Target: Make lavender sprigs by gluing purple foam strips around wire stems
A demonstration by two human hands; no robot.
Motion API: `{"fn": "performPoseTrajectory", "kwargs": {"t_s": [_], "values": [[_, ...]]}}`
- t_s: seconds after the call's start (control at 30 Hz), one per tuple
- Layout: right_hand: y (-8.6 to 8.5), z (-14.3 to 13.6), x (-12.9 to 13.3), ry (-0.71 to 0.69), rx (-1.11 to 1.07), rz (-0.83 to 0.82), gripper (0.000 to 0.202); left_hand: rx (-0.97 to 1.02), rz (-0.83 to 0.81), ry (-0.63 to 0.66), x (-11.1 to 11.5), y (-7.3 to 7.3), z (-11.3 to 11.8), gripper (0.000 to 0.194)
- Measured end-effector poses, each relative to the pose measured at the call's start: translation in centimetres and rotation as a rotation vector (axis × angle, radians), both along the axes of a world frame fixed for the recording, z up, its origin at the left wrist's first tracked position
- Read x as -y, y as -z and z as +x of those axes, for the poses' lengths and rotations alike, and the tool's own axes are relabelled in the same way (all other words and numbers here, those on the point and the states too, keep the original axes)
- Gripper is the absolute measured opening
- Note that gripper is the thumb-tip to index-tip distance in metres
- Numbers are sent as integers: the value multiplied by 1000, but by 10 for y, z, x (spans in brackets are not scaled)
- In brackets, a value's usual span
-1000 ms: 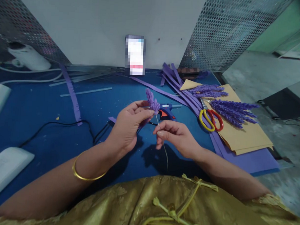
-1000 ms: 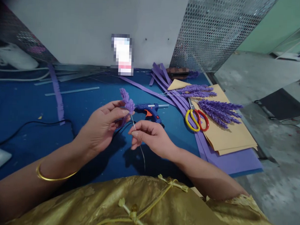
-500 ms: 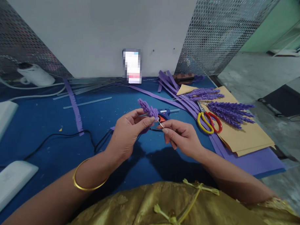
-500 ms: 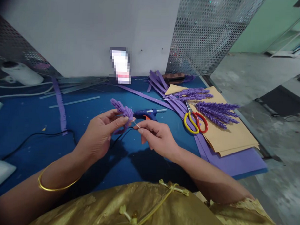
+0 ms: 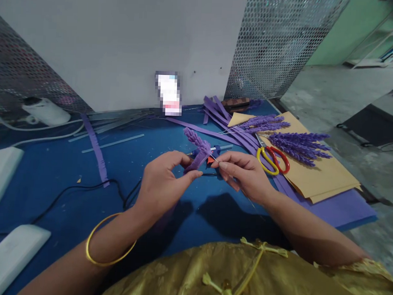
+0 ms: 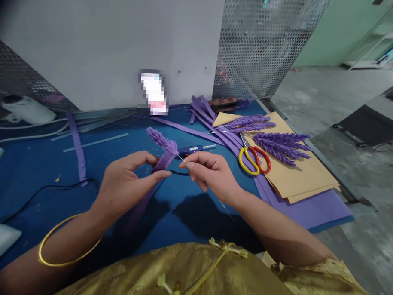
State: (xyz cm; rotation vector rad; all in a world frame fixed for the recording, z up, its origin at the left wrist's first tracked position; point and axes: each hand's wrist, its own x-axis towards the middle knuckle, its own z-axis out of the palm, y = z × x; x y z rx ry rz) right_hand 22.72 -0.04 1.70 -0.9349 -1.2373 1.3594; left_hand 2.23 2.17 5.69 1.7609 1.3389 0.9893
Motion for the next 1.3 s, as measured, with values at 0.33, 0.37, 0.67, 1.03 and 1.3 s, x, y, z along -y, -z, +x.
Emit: {"fn": "performPoseTrajectory", "kwargs": {"t_s": [0.33, 0.37, 0.67, 1.03, 1.3], "values": [[2, -6, 2, -30, 109, 9, 21, 620, -483, -68, 5, 13, 15, 33], [3, -7, 2, -27, 127, 17, 20, 649, -494, -85, 5, 13, 16, 31], [6, -11, 1, 76, 52, -40, 17, 606, -521, -38, 7, 22, 18, 10], [4, -9, -1, 7, -138, -212, 16, 654, -563, 26, 7, 25, 19, 8], [5, -9, -1, 131, -66, -142, 12, 630, -580, 27, 7, 30, 19, 11]]}}
